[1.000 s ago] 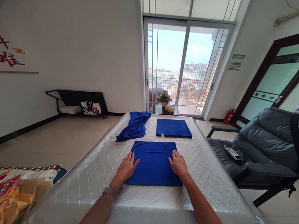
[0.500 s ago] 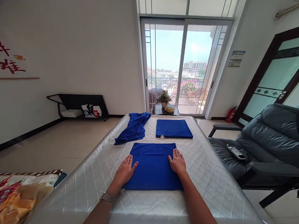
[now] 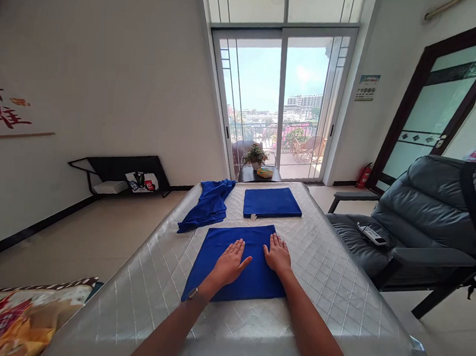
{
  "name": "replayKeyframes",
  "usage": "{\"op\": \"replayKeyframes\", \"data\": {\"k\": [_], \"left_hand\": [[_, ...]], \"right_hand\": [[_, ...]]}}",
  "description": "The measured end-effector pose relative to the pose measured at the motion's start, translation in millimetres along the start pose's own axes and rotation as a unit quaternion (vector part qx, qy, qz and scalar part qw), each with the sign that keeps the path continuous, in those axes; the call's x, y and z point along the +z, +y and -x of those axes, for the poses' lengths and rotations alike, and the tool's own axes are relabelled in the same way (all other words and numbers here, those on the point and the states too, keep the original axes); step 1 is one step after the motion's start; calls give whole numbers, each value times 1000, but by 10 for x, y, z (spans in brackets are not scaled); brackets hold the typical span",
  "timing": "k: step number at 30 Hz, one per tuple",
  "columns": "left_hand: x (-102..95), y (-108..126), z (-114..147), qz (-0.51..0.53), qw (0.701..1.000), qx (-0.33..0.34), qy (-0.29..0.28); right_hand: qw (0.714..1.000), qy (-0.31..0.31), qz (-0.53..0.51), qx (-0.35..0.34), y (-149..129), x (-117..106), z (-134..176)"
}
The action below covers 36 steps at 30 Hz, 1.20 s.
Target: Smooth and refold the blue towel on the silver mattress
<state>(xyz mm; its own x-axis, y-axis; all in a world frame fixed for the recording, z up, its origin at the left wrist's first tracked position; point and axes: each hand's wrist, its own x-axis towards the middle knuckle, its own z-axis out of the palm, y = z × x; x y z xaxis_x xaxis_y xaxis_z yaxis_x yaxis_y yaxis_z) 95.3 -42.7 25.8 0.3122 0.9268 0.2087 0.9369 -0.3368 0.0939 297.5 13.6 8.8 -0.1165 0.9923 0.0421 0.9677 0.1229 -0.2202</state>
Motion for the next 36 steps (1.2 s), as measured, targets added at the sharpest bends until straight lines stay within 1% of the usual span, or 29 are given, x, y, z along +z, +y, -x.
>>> {"op": "replayKeyframes", "data": {"k": [2, 4, 5, 7, 10, 13, 21, 24, 27, 29, 32, 36], "left_hand": [[35, 305, -256, 26, 999, 40, 3], [106, 517, -488, 49, 997, 62, -4], [150, 576, -578, 58, 996, 62, -11], [247, 597, -685, 65, 997, 44, -24], [371, 433, -668, 57, 998, 10, -10], [406, 143, -527, 39, 999, -16, 8], [236, -800, -103, -32, 993, -113, -30], [226, -1053, 31, -41, 988, -145, -25], [215, -1149, 110, -39, 984, -175, -19], [199, -1149, 129, -38, 981, -188, -21], [190, -1123, 129, -39, 981, -189, -12], [240, -1127, 114, -38, 982, -186, 14]], "right_hand": [[1000, 4, 11, -5, 16, 7, 11], [1000, 2, 22, -17, 38, 13, 20], [999, 1, 24, -21, 46, 15, 22], [1000, -1, 21, -19, 53, 16, 19], [1000, -7, 9, -6, 34, 11, 3], [1000, -5, -2, 2, 5, 3, -5], [1000, -10, -16, 11, -3, -18, 5], [1000, -15, -12, 13, -4, -27, 1], [1000, -15, -2, 12, -11, -32, 0], [1000, -14, 6, 12, -16, -31, 8], [1000, -21, 20, 10, -25, -50, 21], [998, -44, 47, 13, -57, -198, -66]]}}
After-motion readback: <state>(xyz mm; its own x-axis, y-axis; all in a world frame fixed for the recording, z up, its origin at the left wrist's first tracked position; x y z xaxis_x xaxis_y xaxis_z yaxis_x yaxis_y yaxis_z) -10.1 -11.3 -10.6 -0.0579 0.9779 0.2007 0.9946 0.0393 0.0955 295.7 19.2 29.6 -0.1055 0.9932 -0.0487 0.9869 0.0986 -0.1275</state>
